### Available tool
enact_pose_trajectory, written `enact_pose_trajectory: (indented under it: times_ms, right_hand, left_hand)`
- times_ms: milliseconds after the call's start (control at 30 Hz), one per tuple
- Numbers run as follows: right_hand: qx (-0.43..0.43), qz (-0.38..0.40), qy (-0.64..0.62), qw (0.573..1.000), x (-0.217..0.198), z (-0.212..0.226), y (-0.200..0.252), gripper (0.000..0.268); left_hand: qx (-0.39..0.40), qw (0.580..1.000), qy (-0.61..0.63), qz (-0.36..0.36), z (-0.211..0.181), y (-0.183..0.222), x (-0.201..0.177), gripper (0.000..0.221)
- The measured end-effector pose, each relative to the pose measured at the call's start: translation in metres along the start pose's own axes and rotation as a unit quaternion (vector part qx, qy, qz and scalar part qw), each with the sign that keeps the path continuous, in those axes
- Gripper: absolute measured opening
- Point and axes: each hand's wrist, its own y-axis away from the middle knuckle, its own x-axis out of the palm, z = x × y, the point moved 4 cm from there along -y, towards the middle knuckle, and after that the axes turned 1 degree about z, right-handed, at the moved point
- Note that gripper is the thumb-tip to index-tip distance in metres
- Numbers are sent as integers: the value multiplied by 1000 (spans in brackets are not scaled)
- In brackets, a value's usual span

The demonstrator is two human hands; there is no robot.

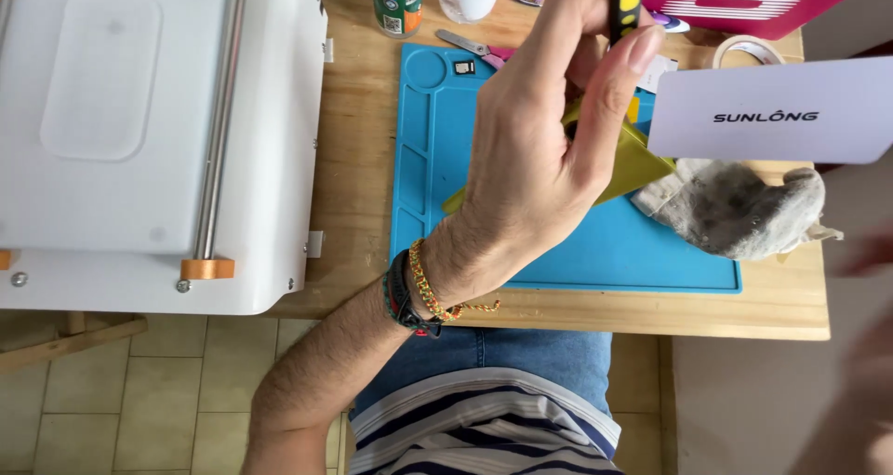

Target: Cleaning the exterior and edges of a smartphone using a razor blade, cloth, and plastic card to remove residue

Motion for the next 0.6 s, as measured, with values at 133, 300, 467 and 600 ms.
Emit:
enact_pose_trajectory:
  times_ms: [133,300,467,600]
  right_hand:
    - [78,-83,-388,915,73,169,-81,64]
    - [37,-105,-433,895,103,154,-106,34]
    - [143,-150,-509,835,107,127,-104,24]
    - [238,-165,-610,738,103,89,-85,6]
  left_hand:
    - [-51,998,18,35,-1,0,10,18]
    - [-79,992,87,50,-3,-11,21,28]
    - [-113,980,150,61,29,-15,7,31]
    - [-167,971,-39,167,36,-1,-29,37]
